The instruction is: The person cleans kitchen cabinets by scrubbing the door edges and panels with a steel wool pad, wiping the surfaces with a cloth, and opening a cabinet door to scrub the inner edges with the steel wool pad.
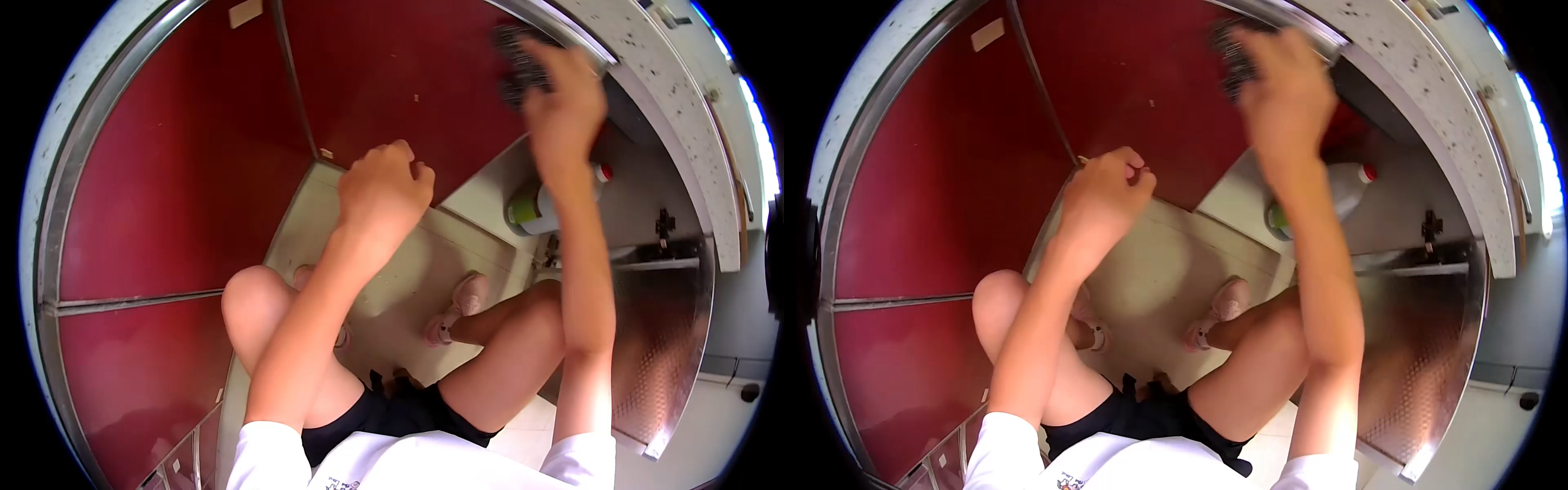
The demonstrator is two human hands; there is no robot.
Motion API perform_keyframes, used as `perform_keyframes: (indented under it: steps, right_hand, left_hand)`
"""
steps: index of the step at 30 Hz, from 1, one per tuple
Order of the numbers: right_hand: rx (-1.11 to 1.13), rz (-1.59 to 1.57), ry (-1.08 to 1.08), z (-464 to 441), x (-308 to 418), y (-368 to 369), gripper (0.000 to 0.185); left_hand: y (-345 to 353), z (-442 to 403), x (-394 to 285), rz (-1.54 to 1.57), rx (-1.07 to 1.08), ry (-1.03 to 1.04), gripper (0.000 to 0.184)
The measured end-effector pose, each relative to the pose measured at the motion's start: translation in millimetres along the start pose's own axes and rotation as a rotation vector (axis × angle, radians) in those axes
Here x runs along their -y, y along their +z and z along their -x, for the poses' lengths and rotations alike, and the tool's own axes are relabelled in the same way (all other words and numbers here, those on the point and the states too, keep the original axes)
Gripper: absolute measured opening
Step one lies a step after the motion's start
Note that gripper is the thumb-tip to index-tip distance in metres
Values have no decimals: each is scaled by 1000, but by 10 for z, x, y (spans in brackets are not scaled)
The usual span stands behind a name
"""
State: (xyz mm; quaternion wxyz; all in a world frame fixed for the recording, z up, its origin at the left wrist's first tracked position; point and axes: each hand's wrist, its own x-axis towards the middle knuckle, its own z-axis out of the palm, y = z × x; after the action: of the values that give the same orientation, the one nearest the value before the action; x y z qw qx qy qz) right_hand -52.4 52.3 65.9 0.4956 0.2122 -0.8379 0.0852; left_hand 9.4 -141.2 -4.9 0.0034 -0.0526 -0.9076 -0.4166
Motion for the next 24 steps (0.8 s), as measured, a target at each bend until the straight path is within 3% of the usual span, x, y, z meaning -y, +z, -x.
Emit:
perform_keyframes:
  steps: [3,5,7,12,15,17,20,21,22,24]
  right_hand:
    - [111,29,4,156,14,33,37]
    - [406,150,-128,710,140,415,16]
    - [492,60,-258,961,224,717,15]
    - [420,64,-199,605,378,657,15]
    - [285,41,-288,273,323,716,17]
    - [161,63,-350,15,241,676,21]
    - [571,79,-762,960,151,1273,11]
    - [416,55,-829,1061,165,1381,10]
    - [434,-21,-728,989,246,1388,14]
    - [436,-19,-655,764,379,1420,17]
  left_hand:
    - [-34,29,-90,-94,23,27,23]
    - [-92,63,-97,-100,-2,56,23]
    - [-193,47,-66,-107,-20,86,23]
    - [-336,171,-90,-134,-62,80,24]
    - [-351,168,19,-139,-15,79,22]
    - [-358,92,181,-192,-119,87,20]
    - [-463,-9,152,-179,-150,24,21]
    - [-519,-29,180,-151,-147,-31,21]
    - [-587,-35,132,-183,-58,-114,27]
    - [-612,12,104,-156,-113,-75,27]
